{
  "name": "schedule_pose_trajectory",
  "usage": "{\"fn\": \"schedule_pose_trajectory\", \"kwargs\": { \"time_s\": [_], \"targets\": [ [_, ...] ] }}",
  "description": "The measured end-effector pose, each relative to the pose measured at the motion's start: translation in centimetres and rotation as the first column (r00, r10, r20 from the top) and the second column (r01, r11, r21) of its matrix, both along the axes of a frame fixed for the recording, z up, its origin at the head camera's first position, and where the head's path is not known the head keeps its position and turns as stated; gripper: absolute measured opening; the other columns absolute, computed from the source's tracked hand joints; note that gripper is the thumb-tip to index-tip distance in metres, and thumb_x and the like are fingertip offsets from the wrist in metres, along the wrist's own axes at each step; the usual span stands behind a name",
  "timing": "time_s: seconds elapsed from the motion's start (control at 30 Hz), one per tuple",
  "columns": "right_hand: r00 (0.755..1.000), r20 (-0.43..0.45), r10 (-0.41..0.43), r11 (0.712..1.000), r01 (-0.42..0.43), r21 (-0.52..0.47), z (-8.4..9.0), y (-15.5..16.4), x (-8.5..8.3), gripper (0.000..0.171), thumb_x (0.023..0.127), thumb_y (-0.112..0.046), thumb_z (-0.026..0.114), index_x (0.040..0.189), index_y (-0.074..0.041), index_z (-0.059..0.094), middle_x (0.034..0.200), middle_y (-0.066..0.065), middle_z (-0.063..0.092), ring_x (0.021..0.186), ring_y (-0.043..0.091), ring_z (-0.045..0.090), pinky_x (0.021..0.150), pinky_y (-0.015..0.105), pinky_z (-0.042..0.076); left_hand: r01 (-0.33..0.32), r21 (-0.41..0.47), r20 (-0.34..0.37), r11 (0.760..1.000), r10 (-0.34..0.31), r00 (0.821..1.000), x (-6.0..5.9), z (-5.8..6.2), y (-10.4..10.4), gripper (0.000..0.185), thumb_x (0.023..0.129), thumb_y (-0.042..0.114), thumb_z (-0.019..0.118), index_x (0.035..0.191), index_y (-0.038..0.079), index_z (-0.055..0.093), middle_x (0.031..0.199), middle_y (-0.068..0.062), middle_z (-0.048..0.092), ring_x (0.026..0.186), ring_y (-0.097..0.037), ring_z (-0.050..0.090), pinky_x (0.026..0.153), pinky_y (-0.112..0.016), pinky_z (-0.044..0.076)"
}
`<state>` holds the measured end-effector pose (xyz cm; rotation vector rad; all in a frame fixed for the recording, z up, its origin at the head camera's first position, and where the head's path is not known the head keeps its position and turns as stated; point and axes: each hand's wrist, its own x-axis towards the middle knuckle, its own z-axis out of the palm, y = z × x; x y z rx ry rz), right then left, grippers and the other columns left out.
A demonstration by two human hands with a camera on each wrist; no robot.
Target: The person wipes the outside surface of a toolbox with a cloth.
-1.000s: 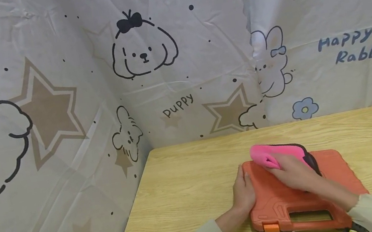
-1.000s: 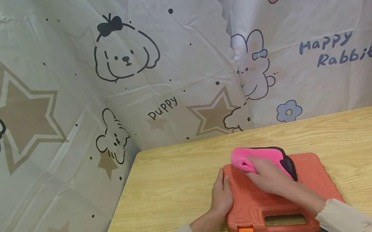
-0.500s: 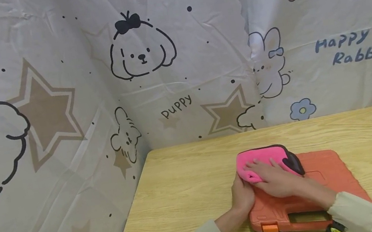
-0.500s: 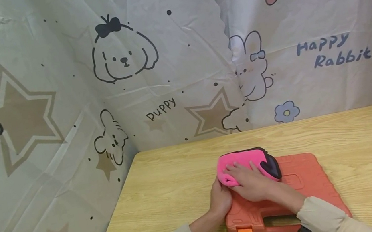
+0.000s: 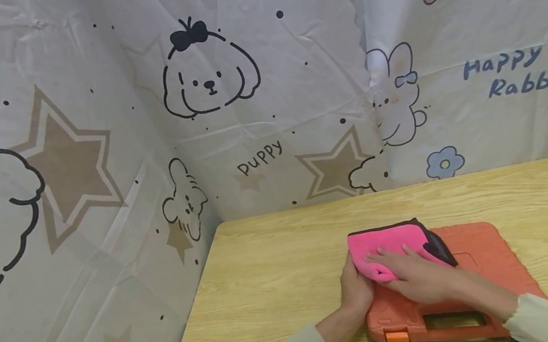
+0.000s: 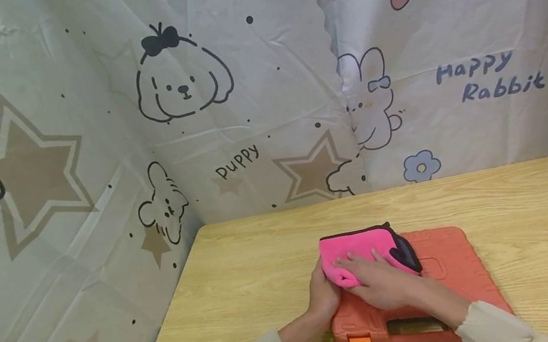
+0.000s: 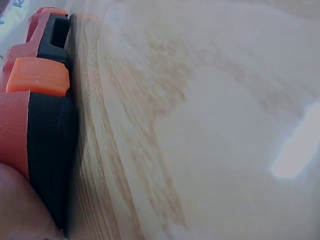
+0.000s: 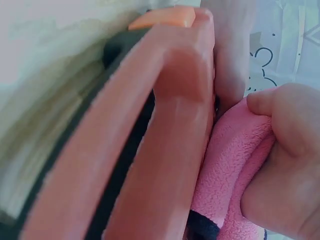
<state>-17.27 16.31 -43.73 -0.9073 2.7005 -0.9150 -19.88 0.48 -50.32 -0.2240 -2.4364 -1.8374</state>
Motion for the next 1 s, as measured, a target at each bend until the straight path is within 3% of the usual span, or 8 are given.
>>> {"fn": "schedule_pose_trajectory", "kwargs": {
  "time_s": [0.3,0.5,0.67,1.0],
  "targets": [
    [0.998,0.042,0.039,0.999,-0.038,-0.017,-0.4,1.0,2.0,0.059,0.106,-0.042,0.046,0.153,-0.007,0.040,0.156,0.010,0.038,0.147,0.037,0.022,0.113,0.069,0.004,0.023,0.030,0.030,0.999,-0.024,0.999,-0.3,0.0,0.0,0.039,0.110,0.016,0.035,0.146,0.008,0.048,0.142,-0.006,0.055,0.136,-0.025,0.045,0.113,-0.042,0.034],
    [0.994,0.017,0.106,0.994,-0.105,-0.026,-0.8,1.7,3.3,0.055,0.105,-0.034,0.051,0.154,-0.010,0.041,0.157,0.010,0.037,0.146,0.038,0.024,0.110,0.071,0.007,0.055,0.101,0.033,0.993,-0.059,0.998,-0.4,0.0,0.0,0.043,0.110,0.009,0.033,0.151,0.000,0.038,0.148,-0.012,0.049,0.140,-0.028,0.038,0.115,-0.043,0.031],
    [0.991,0.000,0.136,0.991,-0.136,0.002,-0.7,2.0,4.1,0.054,0.103,-0.029,0.056,0.153,-0.014,0.043,0.157,0.006,0.039,0.146,0.035,0.026,0.109,0.073,0.010,0.067,0.136,0.035,0.988,-0.073,0.997,-0.4,0.1,0.1,0.043,0.109,0.006,0.032,0.151,0.000,0.038,0.147,-0.012,0.050,0.140,-0.028,0.039,0.115,-0.043,0.031],
    [0.986,0.004,0.167,0.986,-0.167,0.021,-0.6,2.2,5.8,0.055,0.103,-0.042,0.051,0.150,-0.015,0.047,0.153,0.005,0.045,0.144,0.034,0.032,0.102,0.077,0.020,0.064,0.061,0.032,0.996,-0.066,0.997,0.0,0.2,-0.3,0.049,0.111,0.013,0.031,0.150,-0.015,0.025,0.153,-0.029,0.033,0.142,-0.042,0.028,0.116,-0.053,0.023]
  ]
}}
